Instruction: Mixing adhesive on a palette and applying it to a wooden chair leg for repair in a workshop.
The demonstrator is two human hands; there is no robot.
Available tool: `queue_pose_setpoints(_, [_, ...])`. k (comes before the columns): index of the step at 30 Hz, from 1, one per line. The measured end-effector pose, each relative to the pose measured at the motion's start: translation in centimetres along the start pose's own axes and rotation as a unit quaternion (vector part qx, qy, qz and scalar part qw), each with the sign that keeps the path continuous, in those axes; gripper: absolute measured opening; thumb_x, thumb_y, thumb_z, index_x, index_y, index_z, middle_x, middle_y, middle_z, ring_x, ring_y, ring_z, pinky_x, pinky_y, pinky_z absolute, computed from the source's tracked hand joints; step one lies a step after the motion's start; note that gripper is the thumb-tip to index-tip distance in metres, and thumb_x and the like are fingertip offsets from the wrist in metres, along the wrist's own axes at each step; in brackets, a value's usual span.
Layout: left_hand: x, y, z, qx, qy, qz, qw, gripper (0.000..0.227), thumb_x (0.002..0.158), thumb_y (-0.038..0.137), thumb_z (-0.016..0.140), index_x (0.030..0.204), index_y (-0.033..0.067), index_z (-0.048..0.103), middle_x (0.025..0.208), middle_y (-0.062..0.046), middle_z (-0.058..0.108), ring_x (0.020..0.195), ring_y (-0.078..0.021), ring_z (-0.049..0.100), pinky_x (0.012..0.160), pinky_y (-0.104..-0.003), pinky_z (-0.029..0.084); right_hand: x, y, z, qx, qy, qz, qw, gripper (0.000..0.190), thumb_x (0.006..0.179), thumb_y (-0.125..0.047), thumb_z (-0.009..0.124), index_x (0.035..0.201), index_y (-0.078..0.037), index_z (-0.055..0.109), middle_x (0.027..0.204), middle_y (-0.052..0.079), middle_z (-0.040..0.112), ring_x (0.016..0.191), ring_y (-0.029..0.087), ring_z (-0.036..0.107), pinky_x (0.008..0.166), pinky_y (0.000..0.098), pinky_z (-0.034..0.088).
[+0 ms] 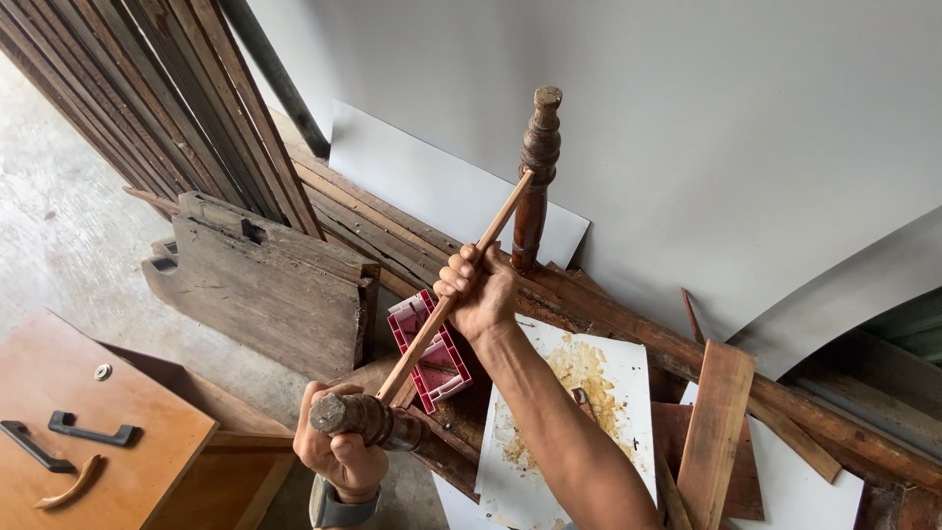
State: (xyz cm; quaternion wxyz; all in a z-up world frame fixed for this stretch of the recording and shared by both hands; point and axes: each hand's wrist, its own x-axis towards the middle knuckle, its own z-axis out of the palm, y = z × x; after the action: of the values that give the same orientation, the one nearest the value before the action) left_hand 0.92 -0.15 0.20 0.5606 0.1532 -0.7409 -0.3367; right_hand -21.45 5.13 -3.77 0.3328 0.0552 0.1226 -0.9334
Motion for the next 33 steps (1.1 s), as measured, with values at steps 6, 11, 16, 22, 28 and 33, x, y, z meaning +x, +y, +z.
queue_pose_setpoints(6, [0.1,0.3,-0.2,-0.013,-0.009,-0.02,1.0,0.079,0.104,0.063,0.029,0.086,-0.0045,0.066,0.075,-0.014,0.056,0.058,-0.0215,0.052,0.052,-0.033,0.038,1.8,-9.7,3.2,-0.314,0.212,-0.287,0.88,0.039,0.108,-0.048,0.035,0.099,-0.021,0.061,0.076,-0.004,0.062,0.063,0.01,0.055,0.054,0.0267,0.038])
queue_pose_setpoints(11, [0.2,0.4,-0.2,-0.021,-0.011,-0.018,1.0,0.078,0.103,0.062,0.03,0.084,-0.0046,0.065,0.074,-0.014,0.055,0.059,-0.0219,0.052,0.053,-0.034,0.039,5.9,-17.0,11.3,-0.518,0.031,-0.236,0.821,0.074,0.085,-0.074,0.024,0.112,-0.022,0.069,0.123,0.001,0.069,0.114,0.017,0.059,0.094,0.0347,0.04])
queue_pose_setpoints(16, [0.3,0.7,0.0,-0.027,0.011,-0.029,0.999,0.081,0.102,0.068,0.03,0.077,-0.0018,0.063,0.069,-0.011,0.053,0.055,-0.0188,0.05,0.051,-0.03,0.038,6.3,-15.0,11.8,-0.562,-0.032,-0.241,0.79,0.063,0.095,-0.064,0.03,0.076,-0.013,0.062,0.078,0.004,0.065,0.065,0.013,0.055,0.06,0.0269,0.047])
queue_pose_setpoints(22, [0.2,0.2,-0.1,-0.029,0.015,-0.013,0.999,0.077,0.105,0.061,0.03,0.079,-0.0033,0.063,0.071,-0.012,0.059,0.06,-0.0219,0.052,0.053,-0.033,0.04,6.6,-13.9,11.5,-0.517,-0.007,-0.27,0.812,0.059,0.093,-0.066,0.033,0.075,-0.015,0.057,0.074,0.003,0.062,0.064,0.011,0.051,0.059,0.0247,0.041])
queue_pose_setpoints(28, [0.1,-0.3,-0.6,-0.037,-0.005,-0.014,0.999,0.076,0.103,0.063,0.03,0.08,-0.0011,0.064,0.071,-0.012,0.056,0.059,-0.0212,0.053,0.052,-0.036,0.042,6.6,-13.4,11.6,-0.481,0.011,-0.252,0.84,0.06,0.087,-0.071,0.038,0.077,-0.015,0.056,0.075,0.002,0.062,0.061,0.011,0.05,0.056,0.0251,0.04])
queue_pose_setpoints(33, [0.2,0.0,-1.0,-0.044,-0.023,-0.012,0.999,0.077,0.103,0.065,0.028,0.082,-0.0002,0.064,0.075,-0.012,0.054,0.059,-0.0204,0.051,0.054,-0.034,0.039,6.4,-13.4,11.5,-0.499,0.014,-0.244,0.831,0.06,0.089,-0.07,0.034,0.08,-0.015,0.056,0.076,0.002,0.062,0.06,0.011,0.05,0.053,0.0261,0.041])
